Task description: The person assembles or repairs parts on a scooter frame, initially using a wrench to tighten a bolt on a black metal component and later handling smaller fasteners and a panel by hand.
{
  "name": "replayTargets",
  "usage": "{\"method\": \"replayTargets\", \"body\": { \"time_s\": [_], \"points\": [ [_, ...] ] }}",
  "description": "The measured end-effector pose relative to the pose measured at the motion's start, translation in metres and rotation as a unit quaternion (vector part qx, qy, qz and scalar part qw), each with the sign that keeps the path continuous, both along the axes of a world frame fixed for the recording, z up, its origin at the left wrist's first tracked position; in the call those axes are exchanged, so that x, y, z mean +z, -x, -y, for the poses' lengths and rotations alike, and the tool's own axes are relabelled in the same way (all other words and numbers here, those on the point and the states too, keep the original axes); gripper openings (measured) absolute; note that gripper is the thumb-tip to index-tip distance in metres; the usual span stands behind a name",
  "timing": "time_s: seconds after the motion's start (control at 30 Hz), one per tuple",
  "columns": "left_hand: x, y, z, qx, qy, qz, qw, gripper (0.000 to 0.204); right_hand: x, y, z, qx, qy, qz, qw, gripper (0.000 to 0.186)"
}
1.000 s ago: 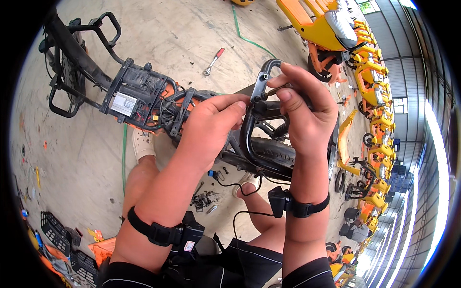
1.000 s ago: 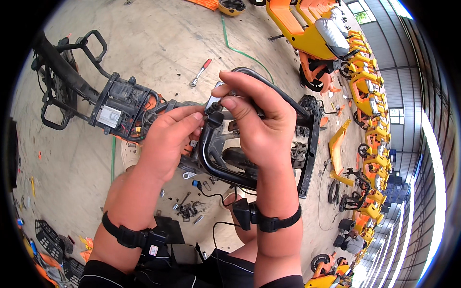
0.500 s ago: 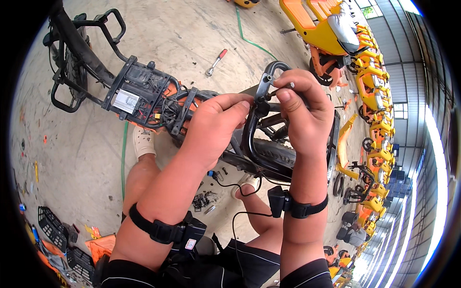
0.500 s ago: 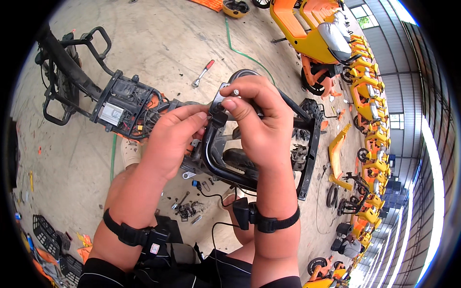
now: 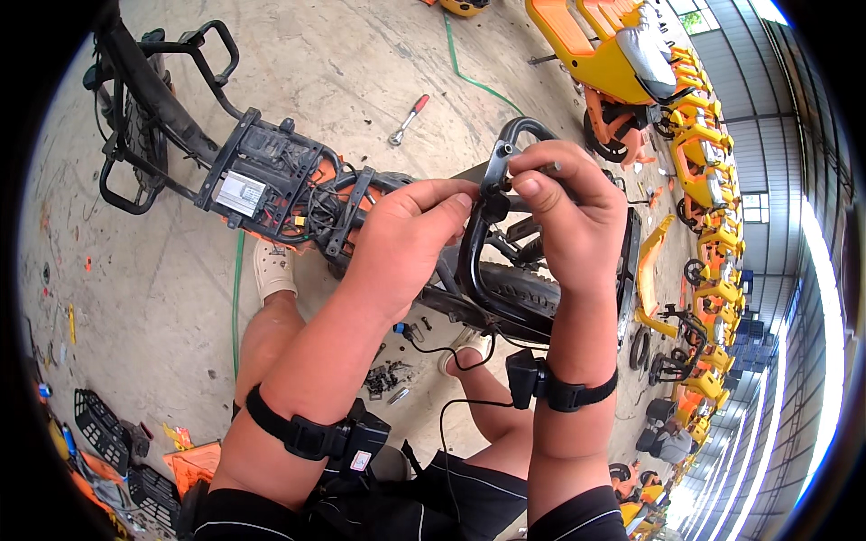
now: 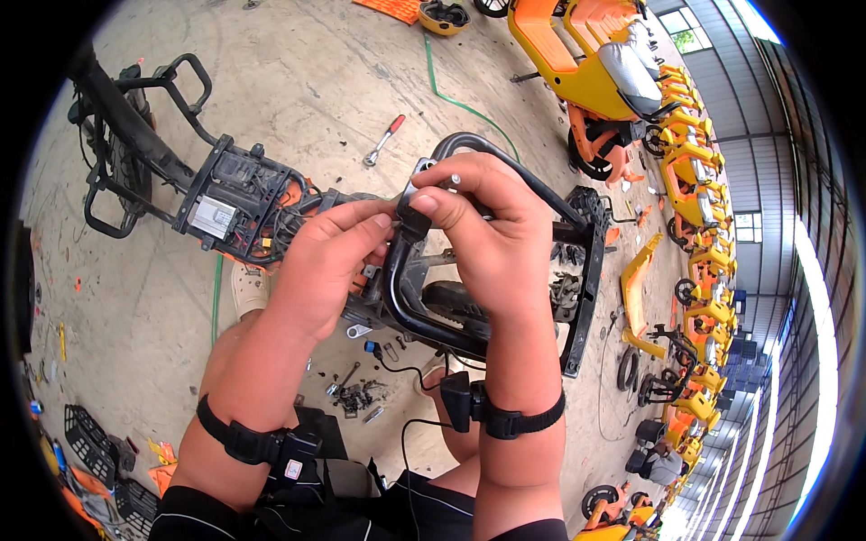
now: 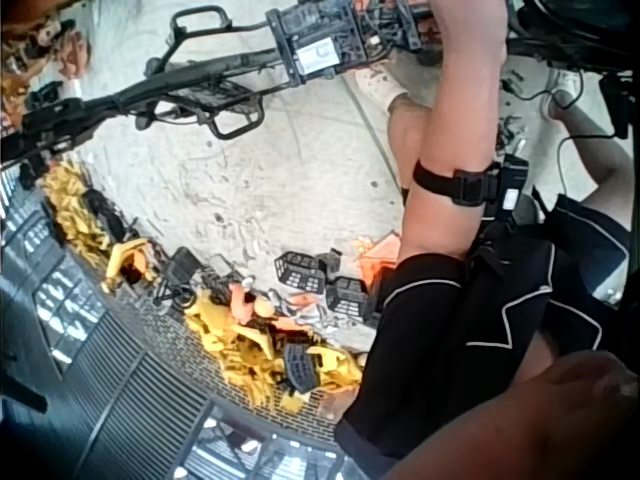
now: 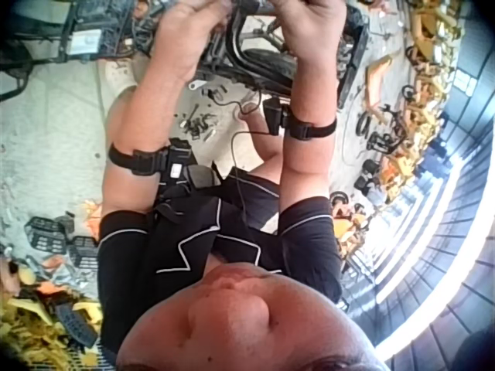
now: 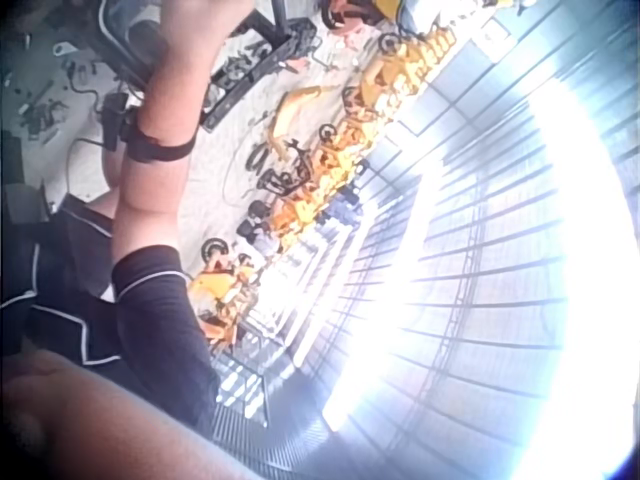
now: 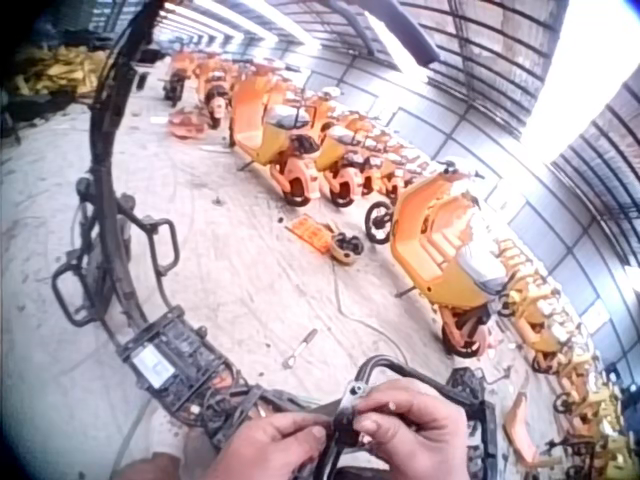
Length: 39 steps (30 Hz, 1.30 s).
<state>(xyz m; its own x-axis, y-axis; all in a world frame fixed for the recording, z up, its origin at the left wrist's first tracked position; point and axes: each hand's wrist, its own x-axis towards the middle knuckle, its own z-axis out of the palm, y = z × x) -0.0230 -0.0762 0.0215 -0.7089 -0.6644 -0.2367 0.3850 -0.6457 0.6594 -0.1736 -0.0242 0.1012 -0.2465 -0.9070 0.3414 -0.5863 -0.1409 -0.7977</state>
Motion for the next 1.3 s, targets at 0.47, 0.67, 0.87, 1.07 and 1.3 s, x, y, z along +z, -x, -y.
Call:
{"method": "replayTargets", "body": {
  "time_s": [0.47,0.67,0.87,1.07,1.3],
  "points": [
    [0.0031,0.0006,-0.0001,0.002,-0.006,0.021,1.000,0.025,0.0102,-0.0107,-0.0025,0.002,-0.083,0.172,0.982,0.015],
    [0.0041,0.0000,-0.0003,-0.005,-0.006,0.018,1.000,0.026,0.0028,-0.0051,-0.0023,-0.055,-0.062,0.132,0.988,0.022],
    [0.0039,0.0008,-0.0003,0.000,-0.007,-0.001,1.000,0.026,0.0078,-0.0071,-0.0042,-0.021,-0.030,0.143,0.989,0.014],
    [0.0005,0.0025,-0.0011,-0.001,-0.008,-0.009,1.000,0.027,0.0073,-0.0045,-0.0057,-0.003,-0.051,0.104,0.993,0.014],
    [0.0062,0.0000,0.0000,0.002,-0.017,0.005,1.000,0.027,0.0070,-0.0103,-0.0018,-0.040,-0.074,0.153,0.985,0.015]
  ]
}}
